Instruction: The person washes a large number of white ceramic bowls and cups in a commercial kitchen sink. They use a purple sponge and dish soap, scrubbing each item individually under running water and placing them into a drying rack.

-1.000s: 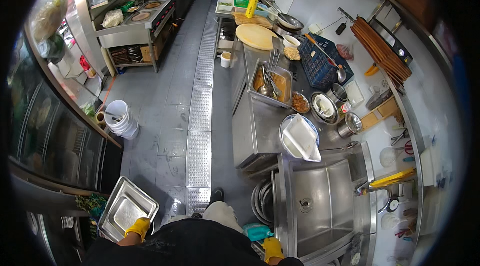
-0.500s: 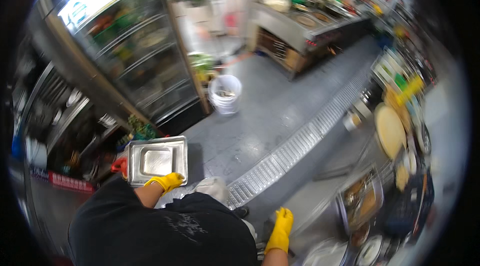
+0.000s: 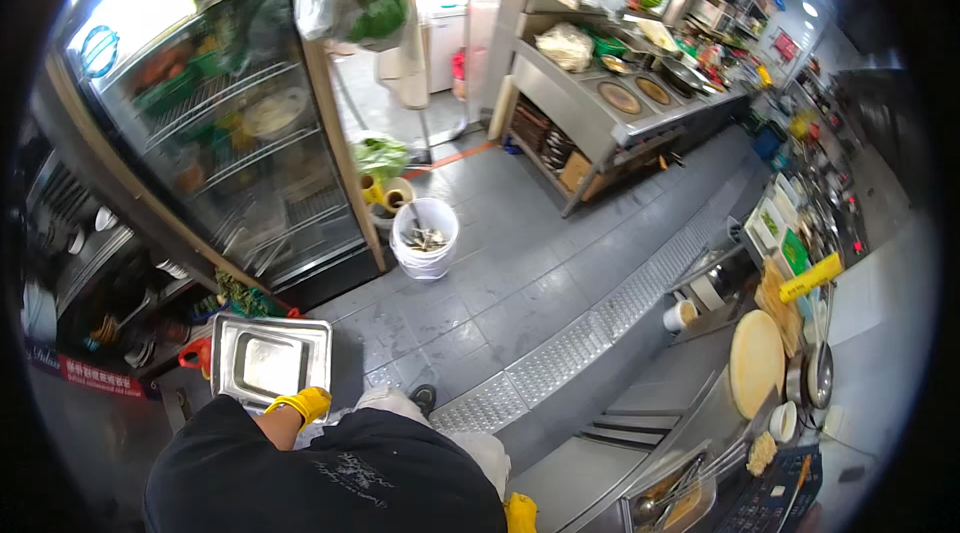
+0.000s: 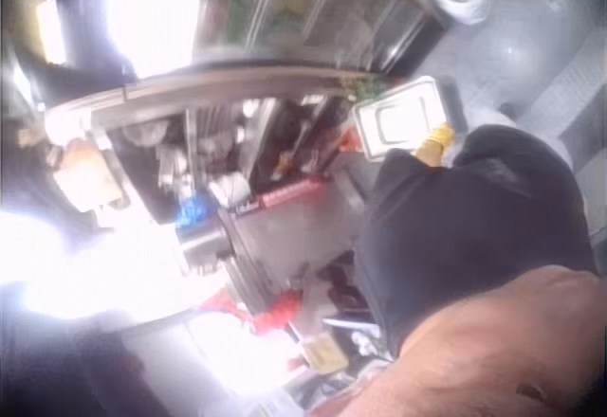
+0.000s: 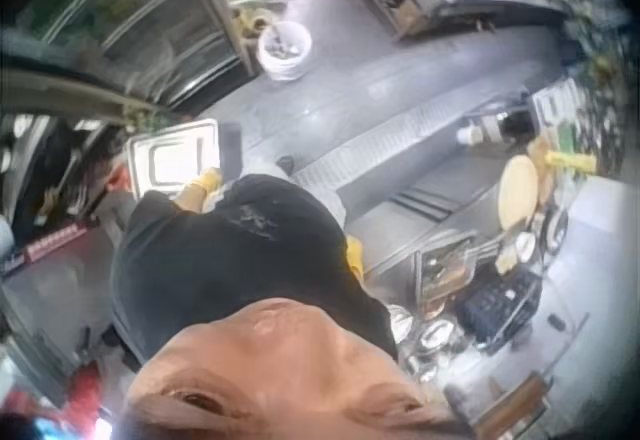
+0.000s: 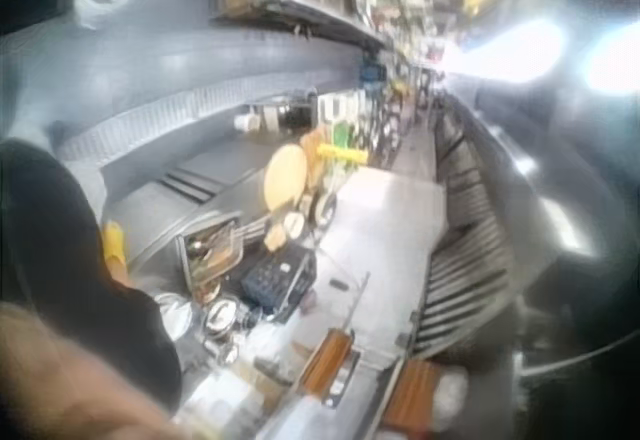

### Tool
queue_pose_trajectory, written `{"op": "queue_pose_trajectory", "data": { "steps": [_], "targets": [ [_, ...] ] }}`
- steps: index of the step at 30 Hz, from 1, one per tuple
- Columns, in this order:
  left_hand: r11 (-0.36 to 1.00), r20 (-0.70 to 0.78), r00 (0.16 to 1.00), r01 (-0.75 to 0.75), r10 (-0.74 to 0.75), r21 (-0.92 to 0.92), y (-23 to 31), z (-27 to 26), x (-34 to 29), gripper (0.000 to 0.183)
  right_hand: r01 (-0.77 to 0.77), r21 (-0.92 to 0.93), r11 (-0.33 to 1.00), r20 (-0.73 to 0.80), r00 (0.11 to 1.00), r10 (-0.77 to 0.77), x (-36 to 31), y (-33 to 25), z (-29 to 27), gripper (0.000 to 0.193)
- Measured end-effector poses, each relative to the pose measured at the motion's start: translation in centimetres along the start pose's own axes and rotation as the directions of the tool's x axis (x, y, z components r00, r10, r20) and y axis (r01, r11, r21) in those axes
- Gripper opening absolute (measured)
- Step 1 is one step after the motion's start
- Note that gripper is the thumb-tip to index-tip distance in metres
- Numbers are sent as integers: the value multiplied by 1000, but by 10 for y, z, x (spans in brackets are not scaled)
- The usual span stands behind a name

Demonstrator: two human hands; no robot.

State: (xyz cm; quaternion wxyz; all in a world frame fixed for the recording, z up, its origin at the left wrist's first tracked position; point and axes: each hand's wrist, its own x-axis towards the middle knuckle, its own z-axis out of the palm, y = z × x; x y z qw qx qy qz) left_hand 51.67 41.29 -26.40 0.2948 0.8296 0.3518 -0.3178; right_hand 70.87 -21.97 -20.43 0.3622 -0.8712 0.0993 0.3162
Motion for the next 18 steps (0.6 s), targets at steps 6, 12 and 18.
{"op": "queue_pose_trajectory", "data": {
  "steps": [6,12,18],
  "targets": [
    [953,-183,973,-181,138,-245,141,-92,64,36,-171,355,919,-25,981,192,39,-73,-43,25],
    [928,-161,957,-275,240,-252,283,-153,99,38,-209,383,900,-88,961,261,154,-82,-79,29],
    [974,-152,972,-198,180,-113,333,-148,126,42,-232,421,877,-73,955,288,264,-108,-132,26]
  ]
}}
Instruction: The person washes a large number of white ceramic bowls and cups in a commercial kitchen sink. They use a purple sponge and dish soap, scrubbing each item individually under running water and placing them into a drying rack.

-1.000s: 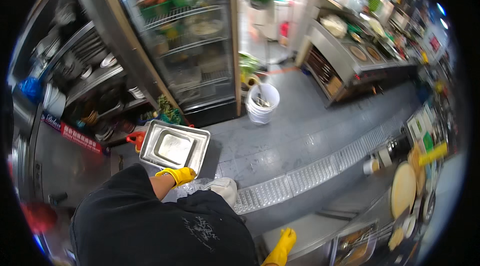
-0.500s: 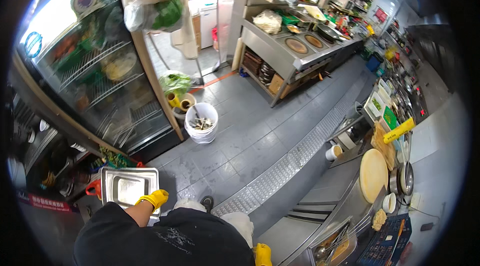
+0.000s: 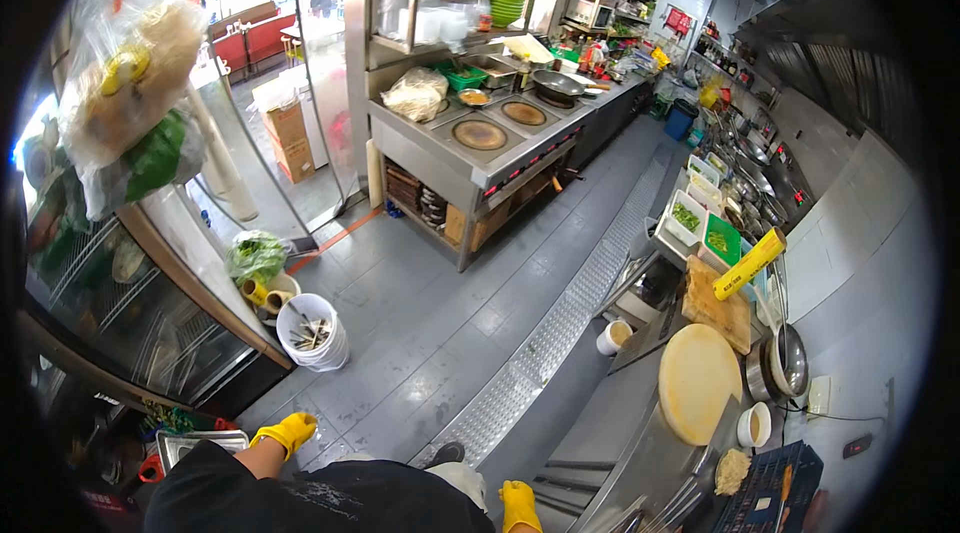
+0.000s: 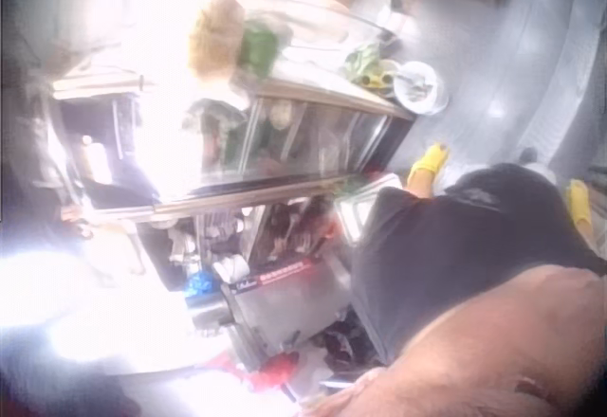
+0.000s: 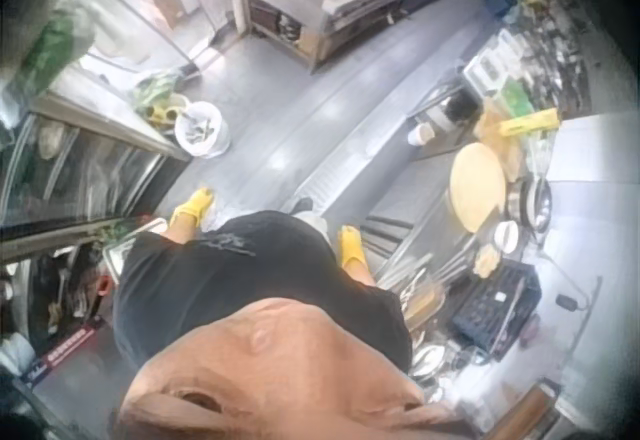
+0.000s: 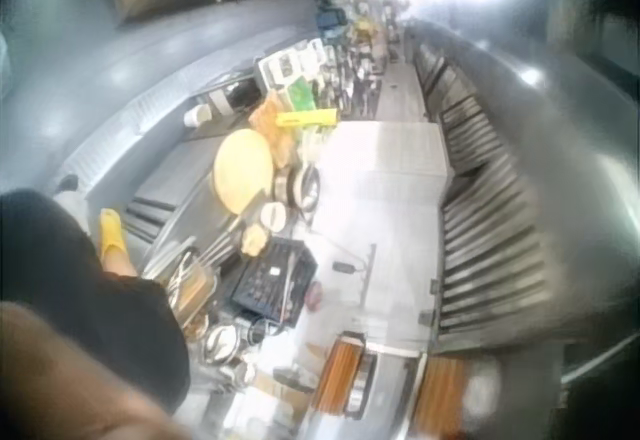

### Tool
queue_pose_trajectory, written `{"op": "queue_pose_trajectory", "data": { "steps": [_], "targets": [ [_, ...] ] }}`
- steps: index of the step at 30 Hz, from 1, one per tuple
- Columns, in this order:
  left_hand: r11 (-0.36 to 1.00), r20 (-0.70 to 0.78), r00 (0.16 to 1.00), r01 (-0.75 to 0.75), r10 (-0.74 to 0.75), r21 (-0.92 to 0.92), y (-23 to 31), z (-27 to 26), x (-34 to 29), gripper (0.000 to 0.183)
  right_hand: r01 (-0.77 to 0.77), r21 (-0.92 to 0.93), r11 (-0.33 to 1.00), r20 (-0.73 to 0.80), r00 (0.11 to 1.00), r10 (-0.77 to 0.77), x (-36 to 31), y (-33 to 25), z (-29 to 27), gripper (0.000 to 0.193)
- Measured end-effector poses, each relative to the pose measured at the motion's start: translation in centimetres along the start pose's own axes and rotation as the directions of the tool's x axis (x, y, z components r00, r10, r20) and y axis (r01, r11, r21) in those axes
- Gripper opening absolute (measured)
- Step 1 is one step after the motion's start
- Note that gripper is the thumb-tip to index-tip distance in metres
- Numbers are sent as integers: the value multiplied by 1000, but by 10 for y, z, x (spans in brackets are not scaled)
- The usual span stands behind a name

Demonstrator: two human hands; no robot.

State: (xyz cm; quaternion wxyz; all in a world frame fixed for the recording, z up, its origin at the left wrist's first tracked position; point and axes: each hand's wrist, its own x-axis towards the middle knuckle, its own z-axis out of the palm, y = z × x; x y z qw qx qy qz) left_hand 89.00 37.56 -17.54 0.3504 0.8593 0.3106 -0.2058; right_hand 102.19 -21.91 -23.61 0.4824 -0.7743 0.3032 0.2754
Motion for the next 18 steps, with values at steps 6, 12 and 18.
{"op": "queue_pose_trajectory", "data": {
  "steps": [6,12,18],
  "targets": [
    [968,67,970,240,-235,-80,-12,52,-10,37,42,-144,989,46,998,-36,76,-127,-47,24],
    [975,223,972,22,-72,221,-24,90,-32,40,195,-228,954,128,977,-170,150,-227,-68,21],
    [850,404,906,-309,127,427,-1,82,20,32,199,-307,931,162,974,-155,226,-253,-70,21]
  ]
}}
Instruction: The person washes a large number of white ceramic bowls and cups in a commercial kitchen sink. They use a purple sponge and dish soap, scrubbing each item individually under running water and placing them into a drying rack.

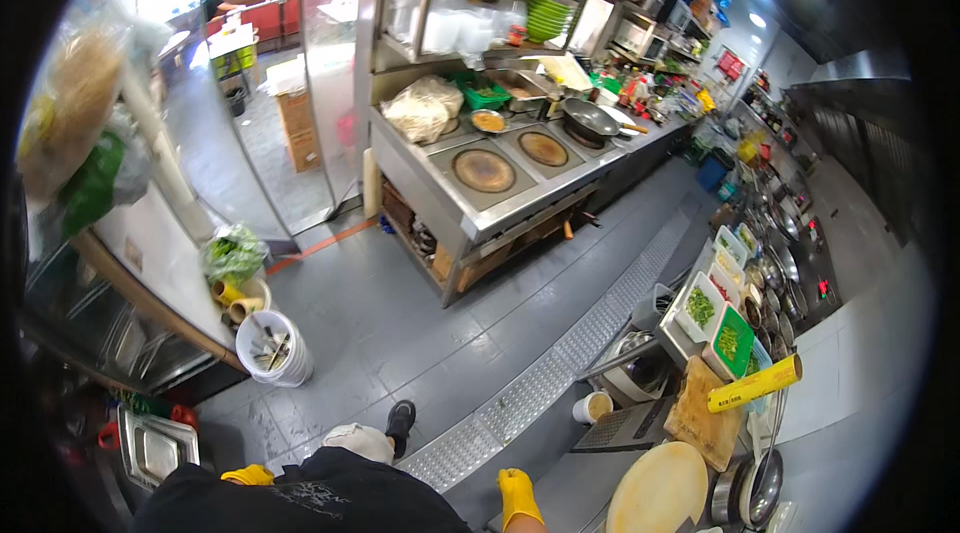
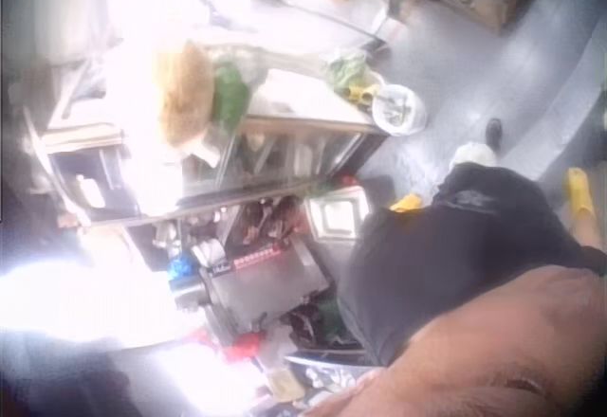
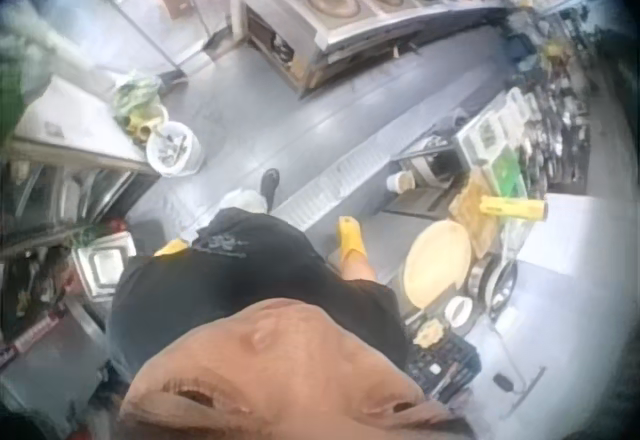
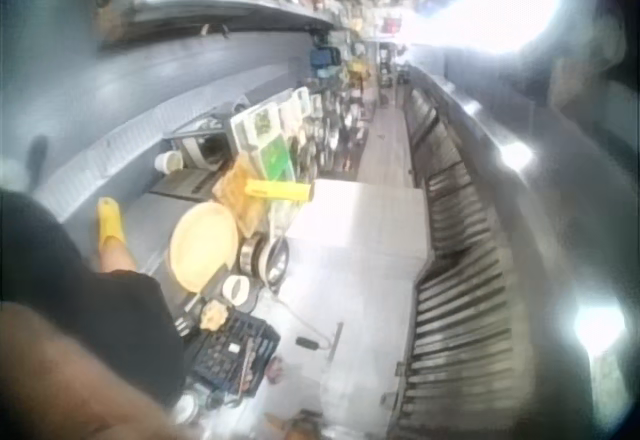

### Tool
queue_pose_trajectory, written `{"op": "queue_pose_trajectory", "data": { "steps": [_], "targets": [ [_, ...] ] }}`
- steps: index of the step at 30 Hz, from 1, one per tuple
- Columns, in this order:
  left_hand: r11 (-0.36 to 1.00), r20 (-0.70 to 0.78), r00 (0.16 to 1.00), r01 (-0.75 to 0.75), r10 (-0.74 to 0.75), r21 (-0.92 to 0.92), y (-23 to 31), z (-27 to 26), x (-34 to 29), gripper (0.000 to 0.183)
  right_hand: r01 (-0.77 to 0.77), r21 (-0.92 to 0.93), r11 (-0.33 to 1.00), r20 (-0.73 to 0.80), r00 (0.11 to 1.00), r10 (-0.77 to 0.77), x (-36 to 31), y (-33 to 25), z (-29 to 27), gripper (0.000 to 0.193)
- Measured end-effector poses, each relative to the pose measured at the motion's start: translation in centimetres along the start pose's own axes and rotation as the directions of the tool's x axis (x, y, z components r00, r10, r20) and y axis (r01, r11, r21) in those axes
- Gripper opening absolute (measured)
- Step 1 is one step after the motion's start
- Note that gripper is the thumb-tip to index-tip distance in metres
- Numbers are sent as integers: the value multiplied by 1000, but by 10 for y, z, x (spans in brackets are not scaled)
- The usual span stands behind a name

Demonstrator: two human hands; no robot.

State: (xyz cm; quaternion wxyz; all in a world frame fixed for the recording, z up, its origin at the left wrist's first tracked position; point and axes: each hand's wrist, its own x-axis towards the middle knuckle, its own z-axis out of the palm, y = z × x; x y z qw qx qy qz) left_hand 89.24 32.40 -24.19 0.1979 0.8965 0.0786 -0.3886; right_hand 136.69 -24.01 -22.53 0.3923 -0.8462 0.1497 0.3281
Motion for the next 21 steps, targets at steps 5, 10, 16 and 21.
{"op": "queue_pose_trajectory", "data": {
  "steps": [5,10,16,21],
  "targets": [
    [998,36,998,57,-55,-41,-24,-106,118,31,-127,-59,990,-41,991,125,11,-37,-11,32],
    [976,-111,980,145,-164,-164,30,-286,262,31,-157,-23,987,-187,971,150,24,-17,-40,34],
    [716,-140,989,-127,41,-687,117,-457,403,39,-220,588,778,-16,959,283,-13,-64,-66,27],
    [524,-204,923,-357,328,-773,282,-560,424,46,-358,744,564,186,922,340,-8,48,-73,33]
  ]
}}
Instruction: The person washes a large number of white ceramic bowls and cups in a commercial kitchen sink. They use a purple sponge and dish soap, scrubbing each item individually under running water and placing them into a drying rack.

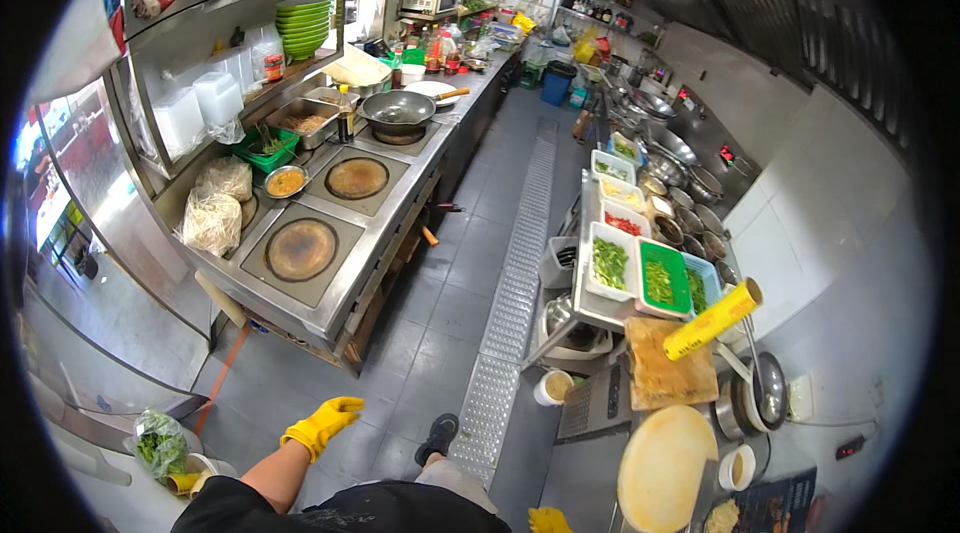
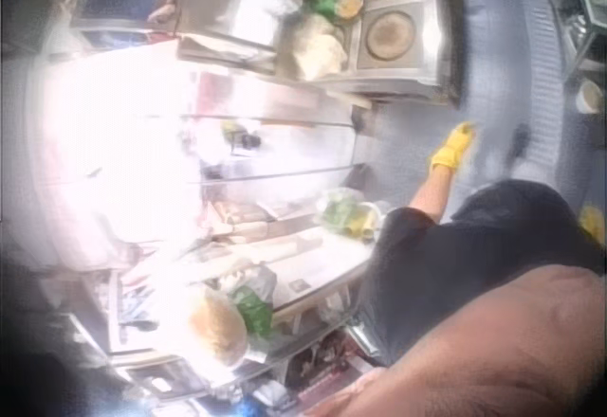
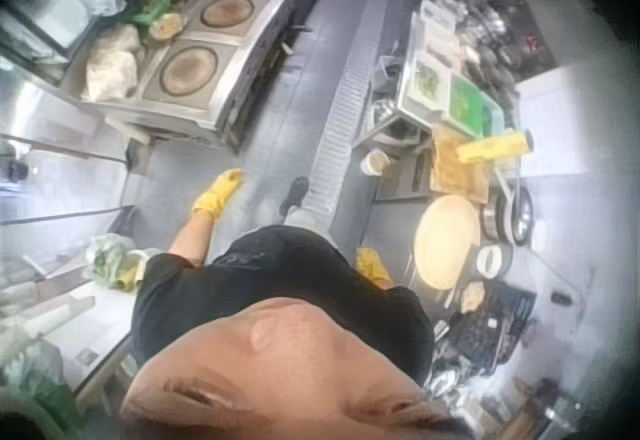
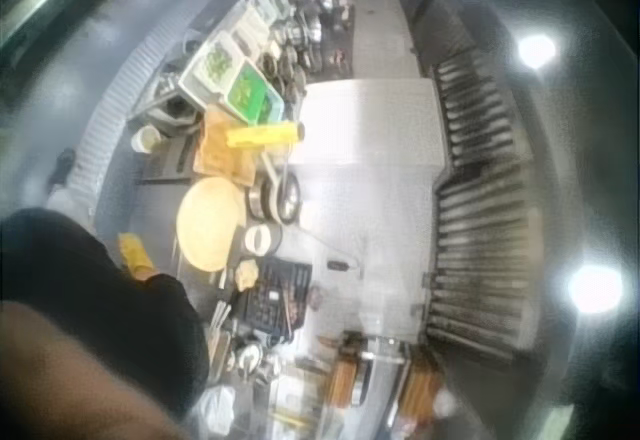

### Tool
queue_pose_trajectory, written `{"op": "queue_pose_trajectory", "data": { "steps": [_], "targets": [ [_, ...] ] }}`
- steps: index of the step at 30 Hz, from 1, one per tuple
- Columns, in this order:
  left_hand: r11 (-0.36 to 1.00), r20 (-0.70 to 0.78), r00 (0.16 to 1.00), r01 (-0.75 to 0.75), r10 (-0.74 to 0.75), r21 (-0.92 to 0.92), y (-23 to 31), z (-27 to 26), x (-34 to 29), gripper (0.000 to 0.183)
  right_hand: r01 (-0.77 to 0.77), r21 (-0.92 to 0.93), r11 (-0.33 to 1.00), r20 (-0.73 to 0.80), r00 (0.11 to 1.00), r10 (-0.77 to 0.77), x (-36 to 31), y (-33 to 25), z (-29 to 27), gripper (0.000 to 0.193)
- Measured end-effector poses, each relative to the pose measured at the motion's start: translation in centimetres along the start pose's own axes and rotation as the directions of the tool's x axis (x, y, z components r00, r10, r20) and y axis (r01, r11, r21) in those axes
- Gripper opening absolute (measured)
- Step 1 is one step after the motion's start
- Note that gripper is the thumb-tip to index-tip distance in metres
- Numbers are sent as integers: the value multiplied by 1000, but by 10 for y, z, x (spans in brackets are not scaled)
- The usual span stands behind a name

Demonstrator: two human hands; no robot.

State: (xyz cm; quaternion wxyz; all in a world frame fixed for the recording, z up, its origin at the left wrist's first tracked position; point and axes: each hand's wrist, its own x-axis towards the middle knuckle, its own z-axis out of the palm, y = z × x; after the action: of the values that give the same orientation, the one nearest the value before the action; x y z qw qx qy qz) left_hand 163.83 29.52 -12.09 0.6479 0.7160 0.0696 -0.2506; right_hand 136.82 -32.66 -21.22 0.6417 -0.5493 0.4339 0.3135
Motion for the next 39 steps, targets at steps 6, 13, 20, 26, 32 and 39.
{"op": "queue_pose_trajectory", "data": {
  "steps": [6,13,20,26,32,39],
  "targets": [
    [859,66,996,80,-54,-505,103,24,67,55,377,-620,688,-294,702,-649,23,-129,59,32],
    [539,89,993,37,72,-842,209,-1,127,80,772,66,632,-190,632,-752,123,-451,159,25],
    [476,-141,981,-187,132,-859,235,-30,187,79,615,616,492,-44,651,-758,124,-697,250,42],
    [375,-86,988,-128,125,-918,305,-55,311,79,516,677,524,24,696,-717,183,-769,251,40],
    [638,254,955,100,155,-764,427,-52,511,87,683,553,478,-114,630,-768,170,-830,209,44],
    [769,446,833,38,328,-638,553,8,715,88,742,516,427,-255,609,-751,173,-903,176,49]
  ]
}}
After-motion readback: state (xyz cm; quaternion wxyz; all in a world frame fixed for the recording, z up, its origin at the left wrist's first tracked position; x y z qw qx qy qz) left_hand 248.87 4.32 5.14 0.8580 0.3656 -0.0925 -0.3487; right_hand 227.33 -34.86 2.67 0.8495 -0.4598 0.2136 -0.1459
